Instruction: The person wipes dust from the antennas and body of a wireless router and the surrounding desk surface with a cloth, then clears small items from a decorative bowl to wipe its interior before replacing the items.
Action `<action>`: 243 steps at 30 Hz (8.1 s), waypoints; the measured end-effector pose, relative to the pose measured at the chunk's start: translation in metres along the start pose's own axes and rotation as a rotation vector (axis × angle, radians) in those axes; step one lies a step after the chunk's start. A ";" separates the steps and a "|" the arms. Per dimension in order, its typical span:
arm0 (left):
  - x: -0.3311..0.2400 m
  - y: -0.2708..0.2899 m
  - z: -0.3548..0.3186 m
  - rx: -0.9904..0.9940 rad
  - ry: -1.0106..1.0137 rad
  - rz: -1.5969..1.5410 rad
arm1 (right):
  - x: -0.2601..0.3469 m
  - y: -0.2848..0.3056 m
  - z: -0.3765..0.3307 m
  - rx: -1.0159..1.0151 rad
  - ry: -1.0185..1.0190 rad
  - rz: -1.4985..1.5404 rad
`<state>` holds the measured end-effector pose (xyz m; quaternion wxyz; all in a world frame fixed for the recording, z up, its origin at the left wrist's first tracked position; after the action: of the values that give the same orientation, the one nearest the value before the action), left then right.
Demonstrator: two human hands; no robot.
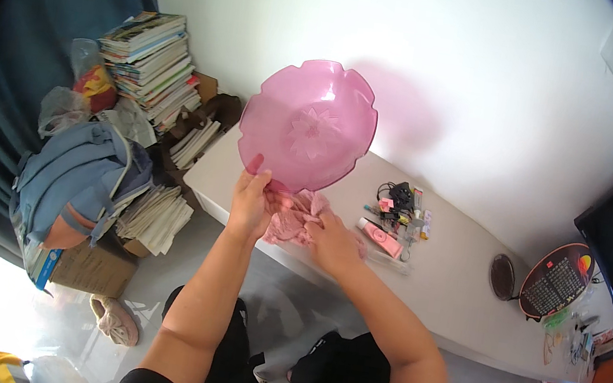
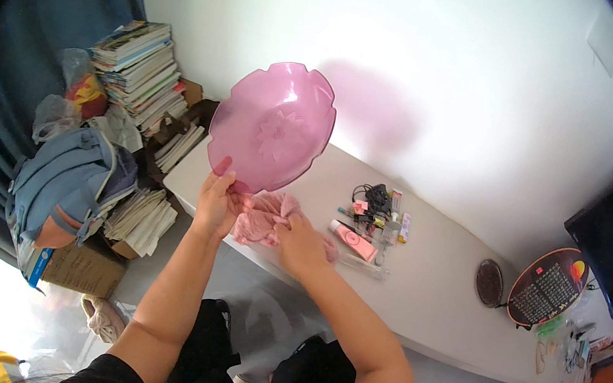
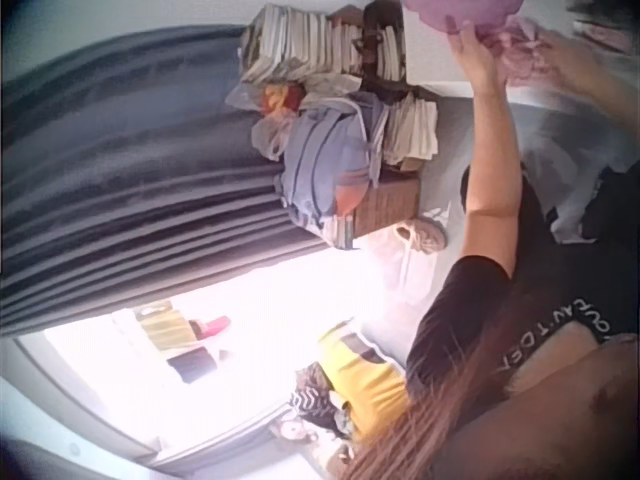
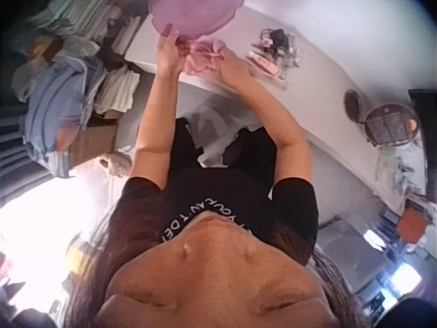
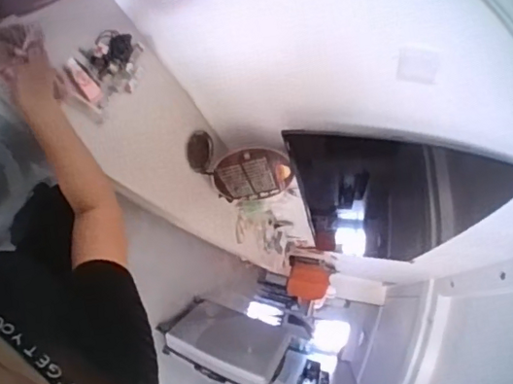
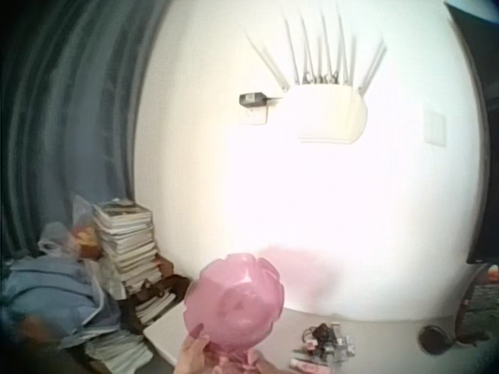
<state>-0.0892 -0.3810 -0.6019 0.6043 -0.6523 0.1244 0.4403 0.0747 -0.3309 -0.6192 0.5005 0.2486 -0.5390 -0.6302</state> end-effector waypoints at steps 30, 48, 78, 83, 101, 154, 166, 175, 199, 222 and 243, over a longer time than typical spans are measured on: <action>-0.037 -0.016 -0.173 0.167 -0.008 0.760 | 0.089 0.158 0.039 -0.175 -0.135 0.232; -0.051 -0.017 -0.176 0.037 -0.221 1.092 | 0.044 0.083 0.031 -0.048 -0.015 -0.335; -0.072 0.003 -0.164 -0.065 -0.436 1.341 | 0.096 0.041 -0.015 0.265 -0.083 0.150; -0.057 0.029 -0.168 -0.064 -0.136 0.872 | 0.109 0.075 0.001 0.271 0.025 0.420; -0.021 0.015 -0.110 -0.215 0.055 0.482 | -0.021 0.186 -0.117 0.181 -0.740 -0.124; 0.158 -0.077 -0.073 0.177 0.572 0.430 | -0.094 0.033 -0.089 0.056 -0.771 -0.146; 0.088 -0.057 -0.049 0.034 -0.191 0.526 | -0.040 0.047 0.016 -0.088 -0.538 0.092; 0.061 -0.042 -0.040 -0.101 0.138 0.092 | -0.043 0.039 0.038 0.194 -0.573 0.000; 0.057 -0.038 -0.039 -0.004 0.179 0.096 | -0.197 0.058 -0.005 0.278 -0.776 -0.056; 0.055 -0.033 -0.043 -0.065 0.143 0.084 | -0.059 0.037 0.102 0.071 -0.571 0.108; 0.126 -0.065 -0.064 0.277 0.064 1.029 | -0.246 0.081 -0.094 0.143 -1.140 0.447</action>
<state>0.0559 -0.3765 -0.6566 0.3867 -0.4341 0.5035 0.6392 0.2767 -0.1438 -0.6279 0.2357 -0.2133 -0.8018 -0.5060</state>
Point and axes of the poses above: each hand's wrist, its own z-axis towards the middle knuckle, its own y-axis out of the back of the hand, x = y × z, the point moved 5 cm from there along z, towards the middle knuckle, and after that the axes turned 9 degrees about x, right-handed, at the moved point
